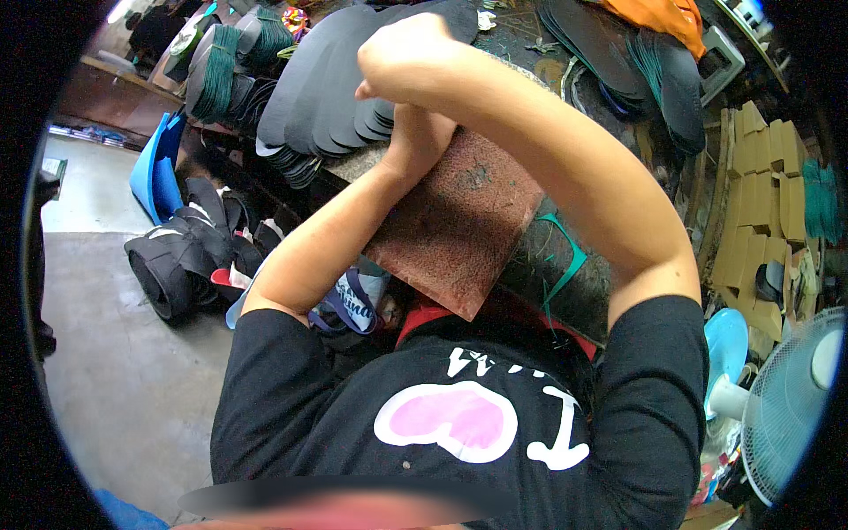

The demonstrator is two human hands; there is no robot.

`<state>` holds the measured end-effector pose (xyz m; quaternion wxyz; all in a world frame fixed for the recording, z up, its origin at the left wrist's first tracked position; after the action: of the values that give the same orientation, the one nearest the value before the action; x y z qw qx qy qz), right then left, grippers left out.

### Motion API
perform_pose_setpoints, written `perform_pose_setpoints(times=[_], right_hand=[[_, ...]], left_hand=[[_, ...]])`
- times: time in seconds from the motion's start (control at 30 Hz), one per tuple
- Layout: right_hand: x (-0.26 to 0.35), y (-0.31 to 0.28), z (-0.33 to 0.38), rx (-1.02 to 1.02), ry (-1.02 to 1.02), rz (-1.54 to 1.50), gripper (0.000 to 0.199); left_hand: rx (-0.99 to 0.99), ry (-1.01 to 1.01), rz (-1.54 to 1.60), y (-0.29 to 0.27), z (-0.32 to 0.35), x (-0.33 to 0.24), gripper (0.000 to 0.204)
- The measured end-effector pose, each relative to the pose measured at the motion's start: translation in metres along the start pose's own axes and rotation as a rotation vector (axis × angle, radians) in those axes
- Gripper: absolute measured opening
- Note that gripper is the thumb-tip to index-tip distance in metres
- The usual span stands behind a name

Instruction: The person repeatedly strikes the edge of a black shoe sole with a hammer while holding it against a reddish block on a workbench. The person handles several soles, striking each one multiple times before setting it aside and picking up another.

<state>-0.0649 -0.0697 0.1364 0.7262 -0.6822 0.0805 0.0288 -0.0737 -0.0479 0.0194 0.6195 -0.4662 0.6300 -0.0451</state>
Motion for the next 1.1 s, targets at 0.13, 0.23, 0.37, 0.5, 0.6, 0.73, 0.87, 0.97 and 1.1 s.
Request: perform_pose_setpoints(times=[0.13, 0.23, 0.37, 0.5, 0.6, 0.73, 0.87, 0.97, 1.1], right_hand=[[0.029, 0.044, -0.026, 0.195, -0.012, 0.040, 0.055], [0.040, 0.046, -0.038, 0.117, -0.095, -0.111, 0.041], [0.035, 0.036, -0.036, -0.053, -0.137, -0.209, 0.034], [-0.016, -0.002, -0.040, -0.247, 0.059, -0.352, 0.030], [-0.068, -0.067, 0.017, -0.674, 0.129, -0.278, 0.031], [-0.126, -0.120, 0.120, -0.841, 0.084, -0.351, 0.026], [-0.105, -0.065, 0.175, -0.918, -0.223, -0.404, 0.025], [-0.091, 0.037, 0.172, -0.344, -0.141, -0.226, 0.029], [-0.096, 0.077, 0.181, -0.153, -0.153, -0.255, 0.046]], left_hand=[[-0.273, 0.413, -0.478, -0.004, 0.016, -0.017, 0.048], [-0.067, 0.301, 0.149, 0.009, 0.000, 0.006, 0.035], [-0.396, 0.487, -0.435, 0.004, 0.006, -0.020, 0.029], [-0.377, 0.132, 0.330, -0.025, 0.003, 0.000, 0.008], [-0.238, -0.024, 0.677, -0.017, -0.002, -0.001, 0.008], [-0.297, -0.124, 0.779, -0.024, -0.002, 0.007, 0.010], [-0.712, -0.133, 0.984, -0.078, 0.015, 0.025, 0.011], [-0.894, -0.149, 1.014, -0.114, 0.034, 0.030, 0.009], [-0.705, -0.066, 0.942, -0.100, 0.033, 0.005, 0.009]])
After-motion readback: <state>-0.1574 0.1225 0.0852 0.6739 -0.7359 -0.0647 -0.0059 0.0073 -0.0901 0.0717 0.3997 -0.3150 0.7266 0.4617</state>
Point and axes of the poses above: each hand's wrist, its own z-axis away from the middle knuckle, its own y-axis out of the palm, x = y × z, the point moved 9 cm from there along -z, towards the middle knuckle, and after that the axes turned 1 degree about y, right-handed, at the moved point
